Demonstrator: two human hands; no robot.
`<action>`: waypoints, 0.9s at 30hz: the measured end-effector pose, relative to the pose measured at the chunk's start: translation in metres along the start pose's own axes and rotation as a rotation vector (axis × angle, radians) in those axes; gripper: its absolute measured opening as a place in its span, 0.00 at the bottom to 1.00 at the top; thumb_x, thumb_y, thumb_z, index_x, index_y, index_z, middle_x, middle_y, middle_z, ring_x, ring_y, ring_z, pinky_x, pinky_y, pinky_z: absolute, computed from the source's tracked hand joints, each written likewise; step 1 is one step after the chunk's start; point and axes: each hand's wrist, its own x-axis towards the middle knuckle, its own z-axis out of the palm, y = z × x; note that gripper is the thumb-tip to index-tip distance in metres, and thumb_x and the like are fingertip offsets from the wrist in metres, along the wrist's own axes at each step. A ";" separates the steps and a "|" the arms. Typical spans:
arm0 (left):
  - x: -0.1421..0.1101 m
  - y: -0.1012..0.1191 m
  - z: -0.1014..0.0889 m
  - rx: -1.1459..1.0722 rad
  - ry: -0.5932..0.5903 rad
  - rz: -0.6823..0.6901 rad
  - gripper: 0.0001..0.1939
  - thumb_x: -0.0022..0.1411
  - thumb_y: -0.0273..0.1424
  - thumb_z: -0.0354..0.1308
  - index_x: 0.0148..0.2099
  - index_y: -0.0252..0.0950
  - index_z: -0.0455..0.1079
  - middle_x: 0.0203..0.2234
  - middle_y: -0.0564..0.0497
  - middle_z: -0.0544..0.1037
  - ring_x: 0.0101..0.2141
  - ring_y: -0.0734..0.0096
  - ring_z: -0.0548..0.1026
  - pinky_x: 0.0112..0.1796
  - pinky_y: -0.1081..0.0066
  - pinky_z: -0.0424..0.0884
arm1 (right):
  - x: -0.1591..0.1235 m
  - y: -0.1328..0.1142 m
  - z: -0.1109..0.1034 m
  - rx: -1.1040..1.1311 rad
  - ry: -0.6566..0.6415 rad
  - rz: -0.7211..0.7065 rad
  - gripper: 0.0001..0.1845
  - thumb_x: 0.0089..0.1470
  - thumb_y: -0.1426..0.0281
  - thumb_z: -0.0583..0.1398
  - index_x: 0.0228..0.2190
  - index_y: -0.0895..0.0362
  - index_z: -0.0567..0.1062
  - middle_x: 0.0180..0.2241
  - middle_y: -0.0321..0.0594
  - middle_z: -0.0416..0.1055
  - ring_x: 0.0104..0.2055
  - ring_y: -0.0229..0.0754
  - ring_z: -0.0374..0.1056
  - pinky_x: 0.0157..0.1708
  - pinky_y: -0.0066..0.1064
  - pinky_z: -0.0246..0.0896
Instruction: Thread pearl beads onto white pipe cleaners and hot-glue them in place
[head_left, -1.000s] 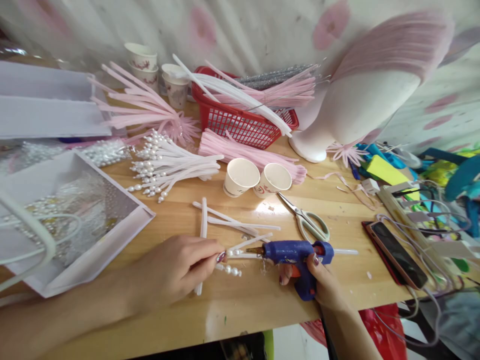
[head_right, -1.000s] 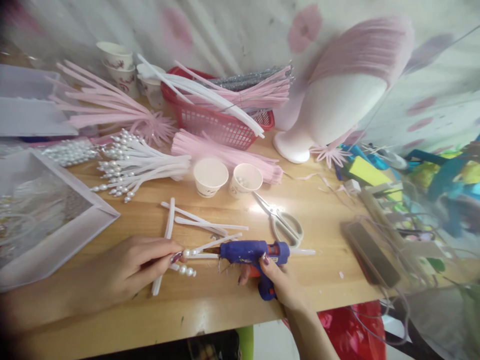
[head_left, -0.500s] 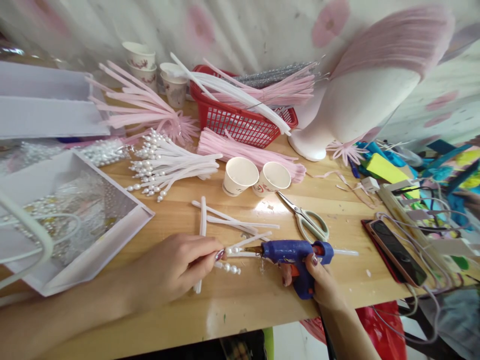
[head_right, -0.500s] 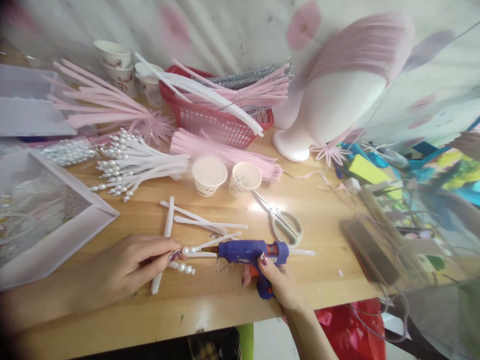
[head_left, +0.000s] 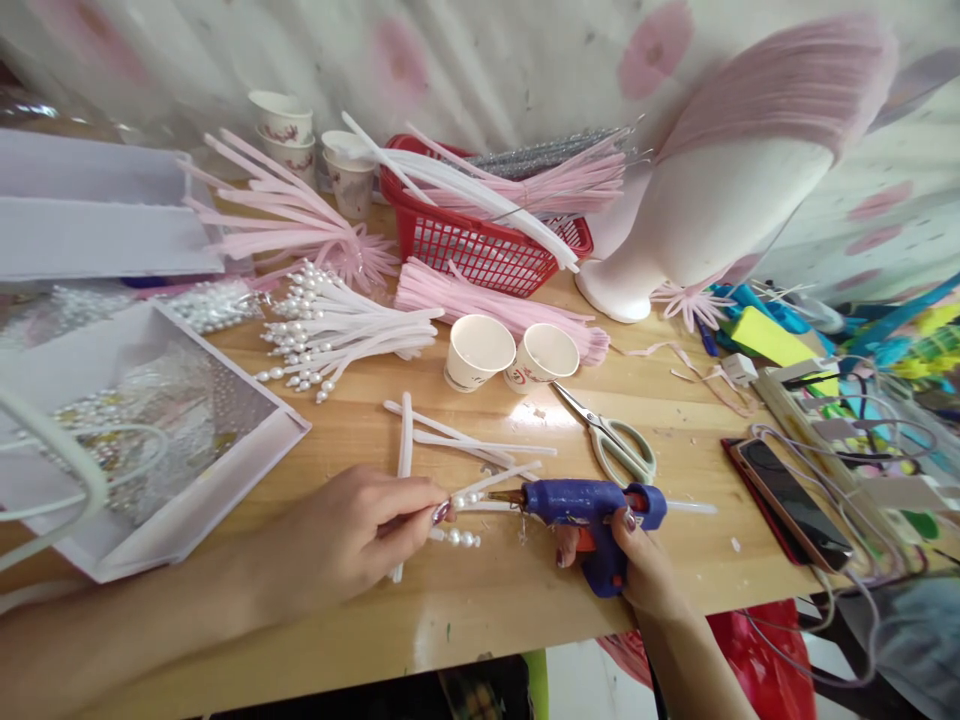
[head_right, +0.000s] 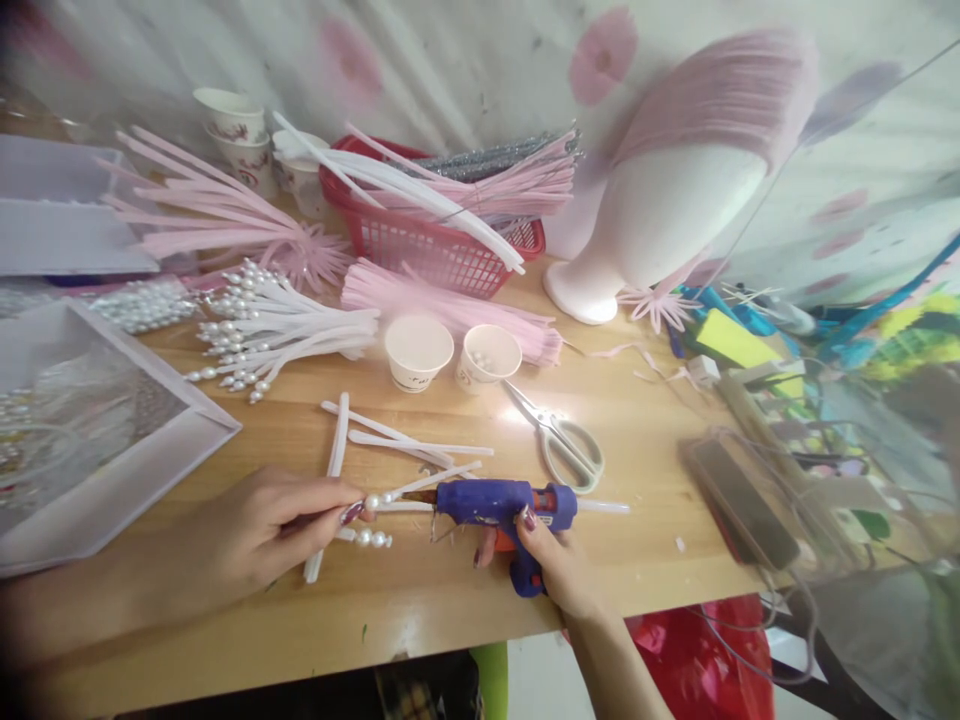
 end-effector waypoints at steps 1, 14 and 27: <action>0.000 0.000 0.000 0.002 0.003 0.000 0.17 0.73 0.30 0.46 0.37 0.36 0.74 0.21 0.56 0.72 0.21 0.76 0.66 0.26 0.74 0.61 | 0.000 0.000 0.000 0.004 0.002 0.007 0.41 0.53 0.33 0.54 0.12 0.54 0.77 0.19 0.45 0.73 0.22 0.44 0.65 0.31 0.34 0.66; 0.000 0.000 -0.002 -0.001 -0.006 0.003 0.17 0.73 0.31 0.46 0.41 0.36 0.76 0.24 0.54 0.77 0.24 0.75 0.72 0.28 0.75 0.64 | -0.001 -0.010 0.006 0.022 0.018 0.040 0.39 0.51 0.33 0.56 0.13 0.52 0.77 0.21 0.47 0.74 0.35 0.56 0.74 0.38 0.39 0.69; 0.000 0.000 -0.003 -0.004 0.007 0.037 0.17 0.74 0.30 0.46 0.42 0.37 0.77 0.25 0.54 0.77 0.24 0.75 0.72 0.28 0.75 0.65 | 0.000 -0.003 0.003 0.017 0.028 0.012 0.39 0.54 0.34 0.55 0.14 0.53 0.78 0.22 0.48 0.75 0.37 0.56 0.74 0.39 0.41 0.68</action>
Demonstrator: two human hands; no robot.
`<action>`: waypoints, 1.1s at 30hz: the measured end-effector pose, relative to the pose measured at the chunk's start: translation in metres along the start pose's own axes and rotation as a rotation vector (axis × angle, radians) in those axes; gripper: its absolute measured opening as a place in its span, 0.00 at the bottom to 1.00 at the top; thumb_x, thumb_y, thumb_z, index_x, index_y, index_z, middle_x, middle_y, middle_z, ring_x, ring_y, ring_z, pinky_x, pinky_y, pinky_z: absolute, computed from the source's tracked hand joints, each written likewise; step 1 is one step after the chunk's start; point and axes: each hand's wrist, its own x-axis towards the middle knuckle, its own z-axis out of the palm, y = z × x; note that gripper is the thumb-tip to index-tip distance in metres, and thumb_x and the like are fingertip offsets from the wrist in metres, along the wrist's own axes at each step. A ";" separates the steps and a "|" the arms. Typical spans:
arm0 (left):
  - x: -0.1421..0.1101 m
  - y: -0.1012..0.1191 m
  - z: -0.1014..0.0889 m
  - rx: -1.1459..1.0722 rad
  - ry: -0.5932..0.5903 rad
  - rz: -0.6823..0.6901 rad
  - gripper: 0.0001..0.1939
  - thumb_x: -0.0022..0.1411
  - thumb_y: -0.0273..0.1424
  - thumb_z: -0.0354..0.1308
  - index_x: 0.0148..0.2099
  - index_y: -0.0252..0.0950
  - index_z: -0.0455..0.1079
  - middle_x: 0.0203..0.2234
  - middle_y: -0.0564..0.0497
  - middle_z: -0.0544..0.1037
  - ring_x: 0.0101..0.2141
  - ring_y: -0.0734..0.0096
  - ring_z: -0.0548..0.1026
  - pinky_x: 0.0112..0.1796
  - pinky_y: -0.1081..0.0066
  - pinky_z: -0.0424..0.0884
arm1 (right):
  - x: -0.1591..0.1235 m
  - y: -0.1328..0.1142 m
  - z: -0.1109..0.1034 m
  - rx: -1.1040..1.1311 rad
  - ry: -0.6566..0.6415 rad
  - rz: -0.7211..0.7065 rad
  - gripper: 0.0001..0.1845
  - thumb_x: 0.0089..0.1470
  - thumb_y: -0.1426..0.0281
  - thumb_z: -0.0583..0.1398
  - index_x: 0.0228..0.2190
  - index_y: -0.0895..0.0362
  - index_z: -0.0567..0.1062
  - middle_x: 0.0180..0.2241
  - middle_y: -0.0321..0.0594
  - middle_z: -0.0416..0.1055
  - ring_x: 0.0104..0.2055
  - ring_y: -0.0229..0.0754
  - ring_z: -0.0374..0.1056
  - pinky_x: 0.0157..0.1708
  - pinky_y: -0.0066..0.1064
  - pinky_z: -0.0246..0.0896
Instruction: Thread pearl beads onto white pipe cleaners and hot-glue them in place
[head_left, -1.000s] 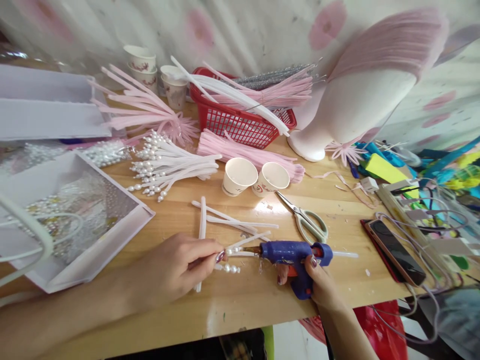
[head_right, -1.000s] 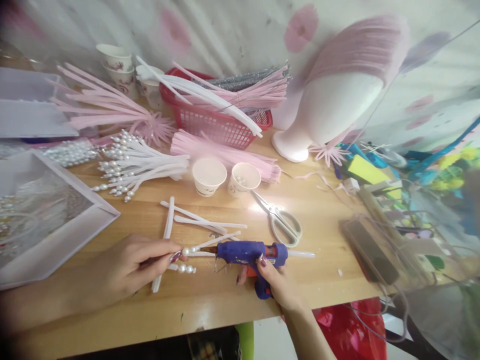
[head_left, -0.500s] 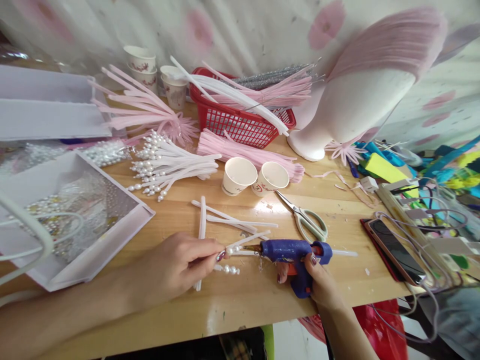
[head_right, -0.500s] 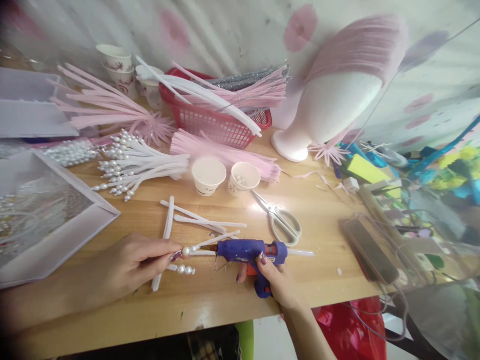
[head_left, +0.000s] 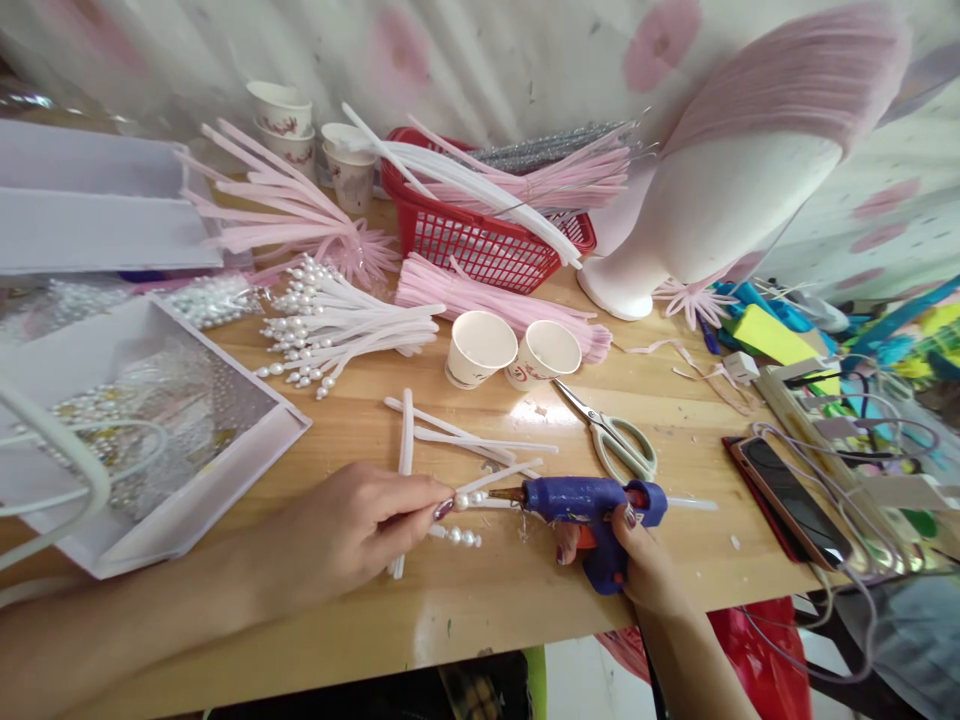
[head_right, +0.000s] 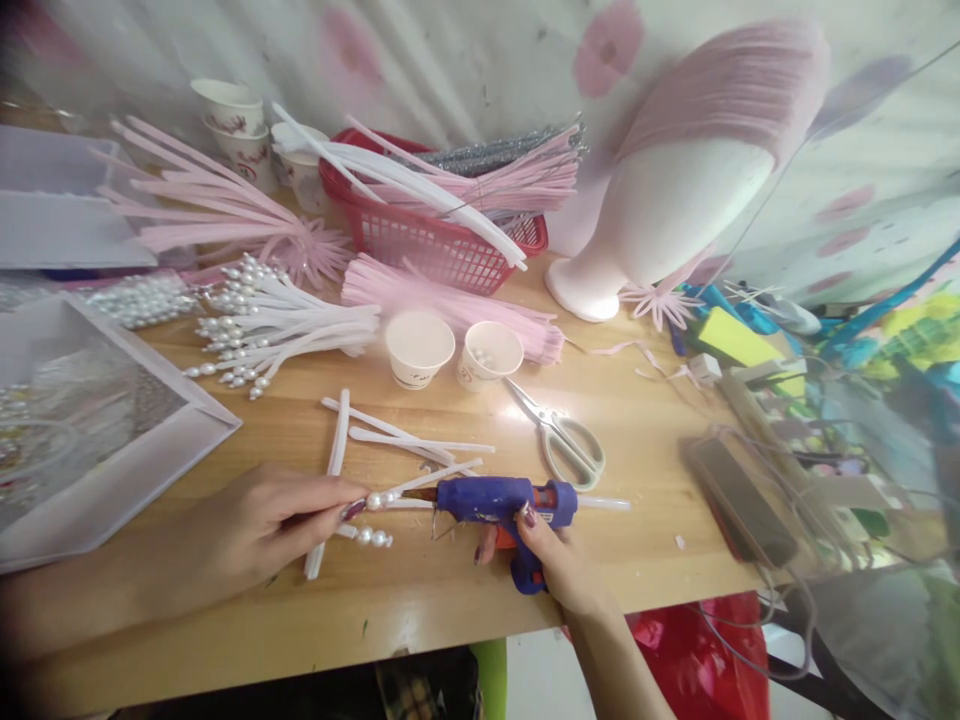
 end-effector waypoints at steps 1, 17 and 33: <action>0.000 0.000 0.000 0.000 0.000 0.000 0.17 0.74 0.30 0.46 0.41 0.36 0.77 0.24 0.54 0.77 0.24 0.76 0.72 0.28 0.76 0.65 | 0.000 0.001 -0.001 -0.003 -0.002 -0.004 0.39 0.54 0.35 0.55 0.14 0.53 0.78 0.23 0.48 0.76 0.37 0.56 0.74 0.40 0.41 0.68; 0.000 -0.002 0.000 0.007 -0.016 0.011 0.17 0.74 0.29 0.46 0.42 0.35 0.78 0.25 0.52 0.79 0.24 0.75 0.73 0.29 0.74 0.65 | 0.002 0.008 -0.008 -0.068 -0.053 -0.015 0.39 0.54 0.34 0.53 0.15 0.53 0.77 0.22 0.48 0.75 0.35 0.56 0.73 0.37 0.40 0.67; 0.001 0.001 0.000 0.034 -0.014 0.011 0.19 0.74 0.33 0.45 0.42 0.39 0.77 0.25 0.53 0.79 0.25 0.71 0.74 0.30 0.73 0.68 | 0.004 -0.004 -0.002 -0.015 -0.089 -0.019 0.38 0.53 0.34 0.55 0.16 0.53 0.78 0.22 0.49 0.76 0.37 0.59 0.75 0.39 0.43 0.71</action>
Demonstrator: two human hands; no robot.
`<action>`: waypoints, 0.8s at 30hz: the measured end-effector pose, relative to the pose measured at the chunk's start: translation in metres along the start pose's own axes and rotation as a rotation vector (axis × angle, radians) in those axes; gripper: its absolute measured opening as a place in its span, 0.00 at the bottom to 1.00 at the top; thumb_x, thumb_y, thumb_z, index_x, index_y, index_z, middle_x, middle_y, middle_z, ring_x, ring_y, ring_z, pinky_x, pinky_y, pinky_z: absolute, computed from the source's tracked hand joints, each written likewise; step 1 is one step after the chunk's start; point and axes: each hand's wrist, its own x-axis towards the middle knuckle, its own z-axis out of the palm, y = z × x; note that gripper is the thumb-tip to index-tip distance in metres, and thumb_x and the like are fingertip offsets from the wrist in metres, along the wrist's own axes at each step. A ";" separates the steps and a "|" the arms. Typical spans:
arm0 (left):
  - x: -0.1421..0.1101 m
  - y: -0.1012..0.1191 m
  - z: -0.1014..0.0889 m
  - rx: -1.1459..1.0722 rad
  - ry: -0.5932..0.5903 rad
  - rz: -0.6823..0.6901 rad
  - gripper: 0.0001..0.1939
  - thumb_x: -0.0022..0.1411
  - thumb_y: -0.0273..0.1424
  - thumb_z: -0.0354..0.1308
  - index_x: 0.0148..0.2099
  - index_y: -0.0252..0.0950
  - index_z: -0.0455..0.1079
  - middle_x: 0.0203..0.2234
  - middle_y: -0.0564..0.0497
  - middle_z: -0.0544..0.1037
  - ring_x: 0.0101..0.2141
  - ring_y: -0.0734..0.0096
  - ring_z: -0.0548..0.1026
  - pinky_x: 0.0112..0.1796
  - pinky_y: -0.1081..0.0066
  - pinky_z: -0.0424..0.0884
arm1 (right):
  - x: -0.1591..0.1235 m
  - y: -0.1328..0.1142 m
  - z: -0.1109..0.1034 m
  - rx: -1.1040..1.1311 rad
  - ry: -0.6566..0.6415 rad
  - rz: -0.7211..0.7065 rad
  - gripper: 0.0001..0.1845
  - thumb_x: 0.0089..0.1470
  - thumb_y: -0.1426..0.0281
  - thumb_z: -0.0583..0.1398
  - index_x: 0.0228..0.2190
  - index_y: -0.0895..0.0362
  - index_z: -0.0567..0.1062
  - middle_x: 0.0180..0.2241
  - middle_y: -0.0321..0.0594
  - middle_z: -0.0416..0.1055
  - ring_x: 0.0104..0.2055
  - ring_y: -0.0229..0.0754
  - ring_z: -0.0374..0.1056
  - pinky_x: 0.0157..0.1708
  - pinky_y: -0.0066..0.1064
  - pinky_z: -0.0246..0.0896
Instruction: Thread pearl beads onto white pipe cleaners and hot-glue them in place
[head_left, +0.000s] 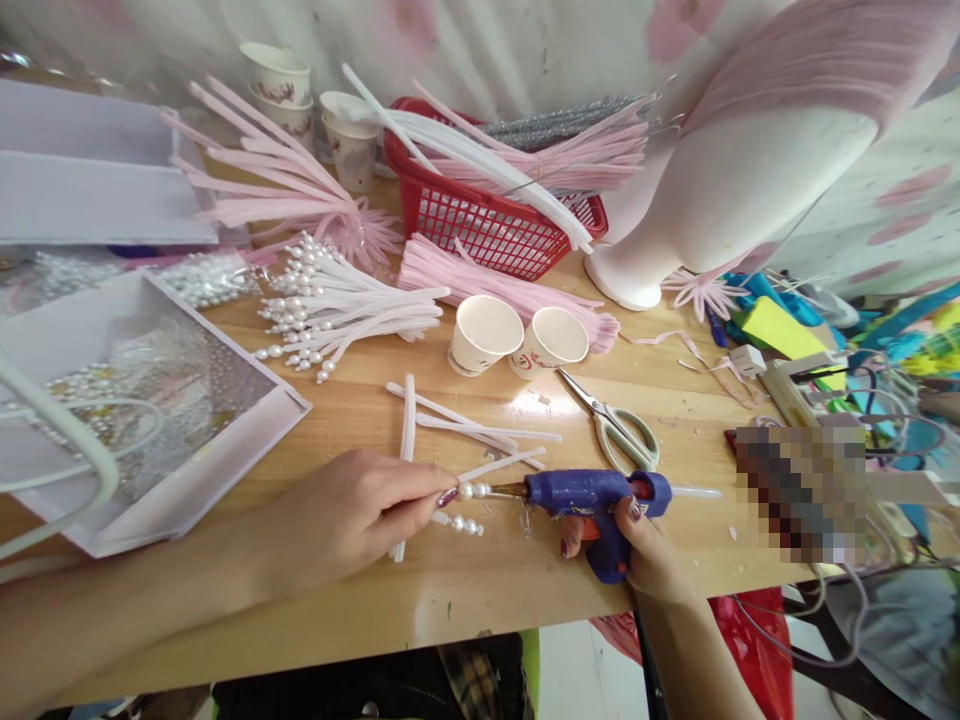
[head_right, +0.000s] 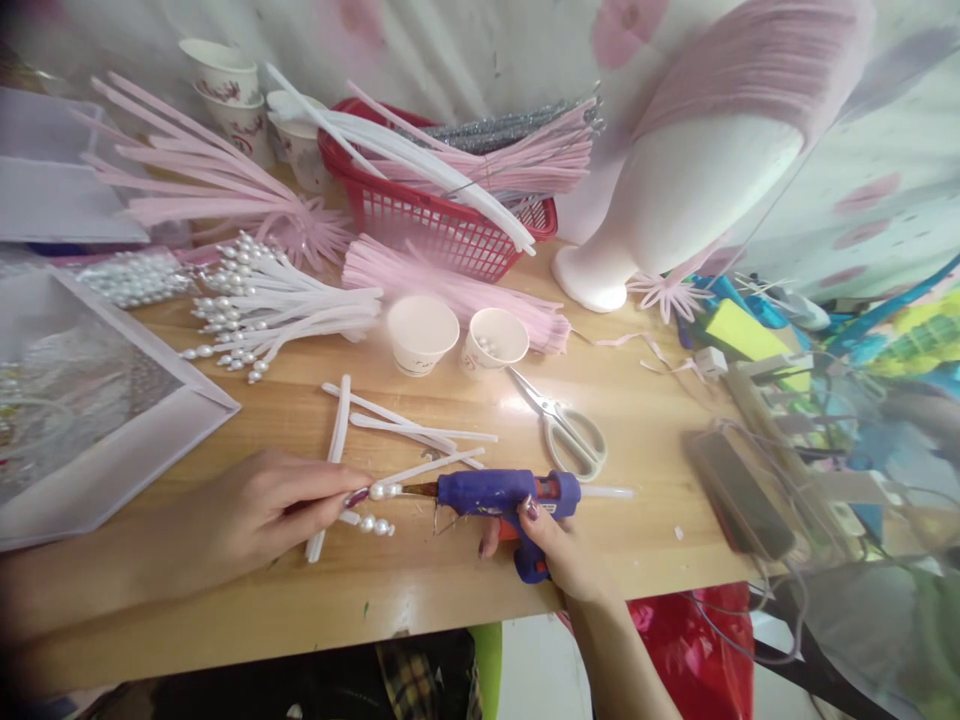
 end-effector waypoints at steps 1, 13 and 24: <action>0.000 0.000 0.000 -0.003 0.007 0.000 0.19 0.74 0.33 0.45 0.41 0.39 0.77 0.25 0.53 0.79 0.25 0.72 0.73 0.29 0.74 0.68 | 0.000 0.002 -0.001 0.005 0.003 0.002 0.38 0.53 0.35 0.55 0.15 0.53 0.77 0.22 0.48 0.76 0.36 0.58 0.75 0.38 0.43 0.71; -0.003 -0.006 0.002 -0.008 0.013 0.004 0.17 0.74 0.32 0.46 0.43 0.40 0.77 0.27 0.52 0.80 0.27 0.71 0.75 0.32 0.73 0.69 | -0.002 0.000 0.005 0.037 0.054 -0.030 0.36 0.55 0.37 0.57 0.16 0.53 0.78 0.21 0.46 0.74 0.36 0.57 0.74 0.42 0.42 0.68; -0.001 -0.004 0.001 0.024 -0.001 0.037 0.19 0.75 0.33 0.45 0.40 0.38 0.77 0.28 0.51 0.81 0.28 0.70 0.76 0.31 0.73 0.68 | -0.003 0.005 0.002 0.029 0.055 0.004 0.38 0.54 0.35 0.55 0.16 0.54 0.76 0.19 0.43 0.71 0.26 0.48 0.68 0.33 0.36 0.66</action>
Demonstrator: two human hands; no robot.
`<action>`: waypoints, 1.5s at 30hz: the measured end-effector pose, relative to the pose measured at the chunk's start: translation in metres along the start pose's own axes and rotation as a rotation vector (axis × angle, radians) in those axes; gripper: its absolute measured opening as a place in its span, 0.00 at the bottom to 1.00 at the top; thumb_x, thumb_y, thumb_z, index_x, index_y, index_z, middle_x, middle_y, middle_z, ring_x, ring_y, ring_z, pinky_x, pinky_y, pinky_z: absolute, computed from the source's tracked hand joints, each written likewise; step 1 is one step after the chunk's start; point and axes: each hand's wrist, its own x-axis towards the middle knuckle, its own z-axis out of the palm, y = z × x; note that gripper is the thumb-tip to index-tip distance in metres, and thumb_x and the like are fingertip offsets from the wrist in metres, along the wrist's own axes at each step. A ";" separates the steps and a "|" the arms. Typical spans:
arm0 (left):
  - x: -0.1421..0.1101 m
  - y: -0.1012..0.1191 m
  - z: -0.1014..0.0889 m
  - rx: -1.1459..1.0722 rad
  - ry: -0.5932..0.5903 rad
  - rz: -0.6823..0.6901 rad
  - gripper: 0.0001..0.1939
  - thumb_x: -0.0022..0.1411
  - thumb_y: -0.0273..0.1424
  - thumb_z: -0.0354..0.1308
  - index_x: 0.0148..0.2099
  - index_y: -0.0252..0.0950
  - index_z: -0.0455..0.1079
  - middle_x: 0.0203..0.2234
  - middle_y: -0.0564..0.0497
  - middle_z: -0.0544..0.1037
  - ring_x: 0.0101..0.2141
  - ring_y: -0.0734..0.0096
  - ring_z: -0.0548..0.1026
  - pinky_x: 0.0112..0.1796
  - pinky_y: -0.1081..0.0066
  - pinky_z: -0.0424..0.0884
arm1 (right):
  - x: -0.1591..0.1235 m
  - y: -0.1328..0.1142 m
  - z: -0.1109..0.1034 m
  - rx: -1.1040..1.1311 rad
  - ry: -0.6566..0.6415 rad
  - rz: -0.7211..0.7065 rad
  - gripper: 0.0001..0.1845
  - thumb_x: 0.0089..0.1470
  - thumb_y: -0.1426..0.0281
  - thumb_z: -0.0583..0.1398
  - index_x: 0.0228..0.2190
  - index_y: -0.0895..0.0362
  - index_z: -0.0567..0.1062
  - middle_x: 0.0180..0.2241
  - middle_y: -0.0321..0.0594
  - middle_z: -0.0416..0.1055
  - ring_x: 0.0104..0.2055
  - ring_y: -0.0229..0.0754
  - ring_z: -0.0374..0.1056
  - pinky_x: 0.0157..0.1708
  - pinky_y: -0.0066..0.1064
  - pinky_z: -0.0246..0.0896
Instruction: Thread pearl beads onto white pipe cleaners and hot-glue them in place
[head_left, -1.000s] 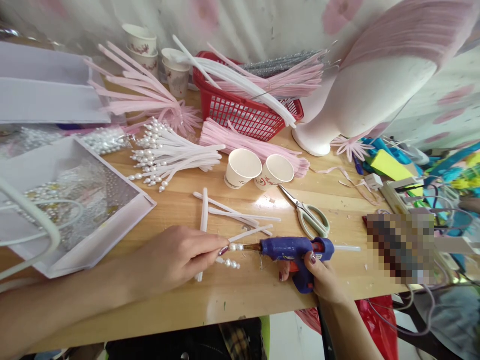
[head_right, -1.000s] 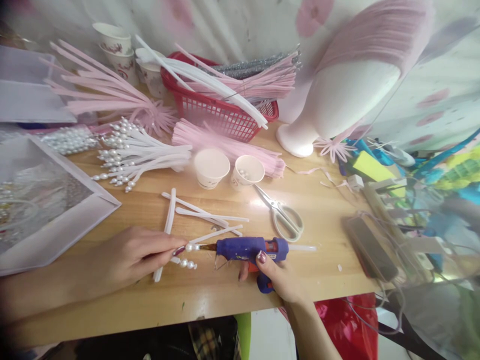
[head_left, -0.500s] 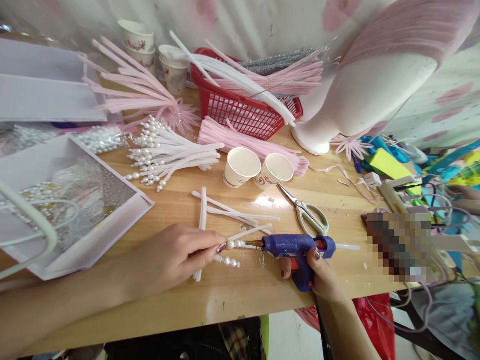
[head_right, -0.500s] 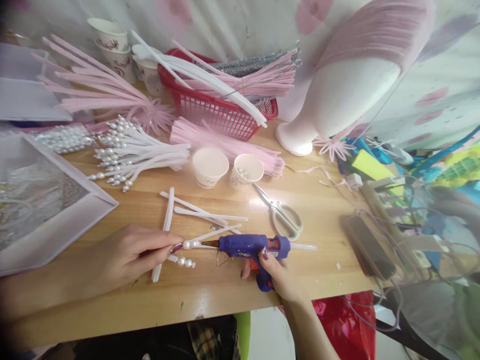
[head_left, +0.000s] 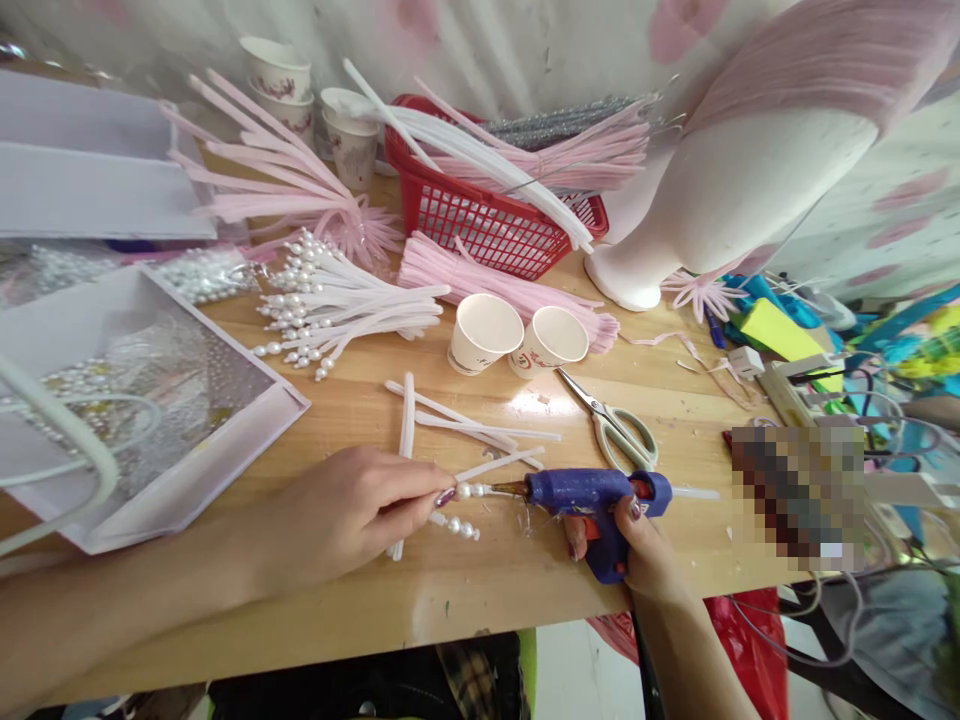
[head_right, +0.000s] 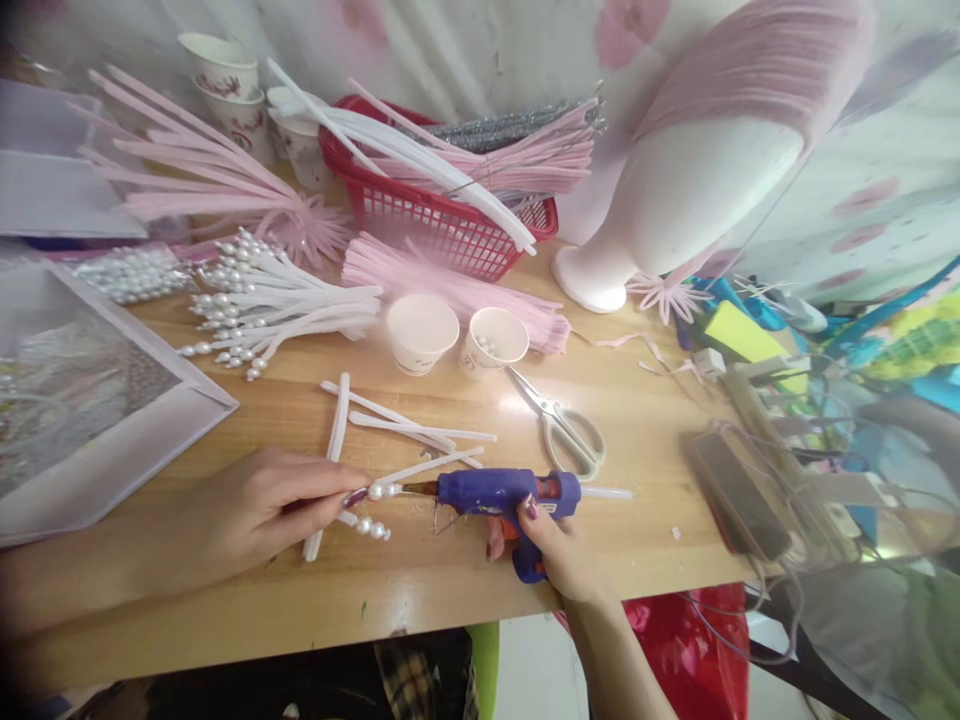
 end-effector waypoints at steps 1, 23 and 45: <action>0.000 0.000 0.000 0.000 -0.002 0.005 0.19 0.75 0.34 0.45 0.40 0.38 0.77 0.28 0.50 0.81 0.28 0.70 0.76 0.30 0.73 0.68 | 0.000 0.001 0.000 0.001 -0.001 0.001 0.38 0.53 0.34 0.56 0.16 0.54 0.76 0.19 0.43 0.72 0.26 0.48 0.69 0.34 0.37 0.67; 0.001 0.001 -0.001 -0.019 0.014 0.000 0.17 0.74 0.31 0.46 0.37 0.37 0.76 0.25 0.53 0.78 0.24 0.73 0.72 0.28 0.74 0.64 | 0.001 0.008 -0.006 -0.070 0.055 0.035 0.40 0.47 0.31 0.57 0.17 0.56 0.78 0.16 0.45 0.72 0.18 0.44 0.66 0.18 0.33 0.58; 0.001 0.002 -0.001 -0.006 -0.006 -0.017 0.18 0.73 0.30 0.46 0.37 0.36 0.76 0.27 0.52 0.80 0.26 0.73 0.74 0.29 0.73 0.64 | 0.001 -0.007 0.002 -0.113 -0.010 0.011 0.39 0.52 0.33 0.55 0.16 0.52 0.79 0.25 0.49 0.78 0.40 0.58 0.73 0.43 0.42 0.69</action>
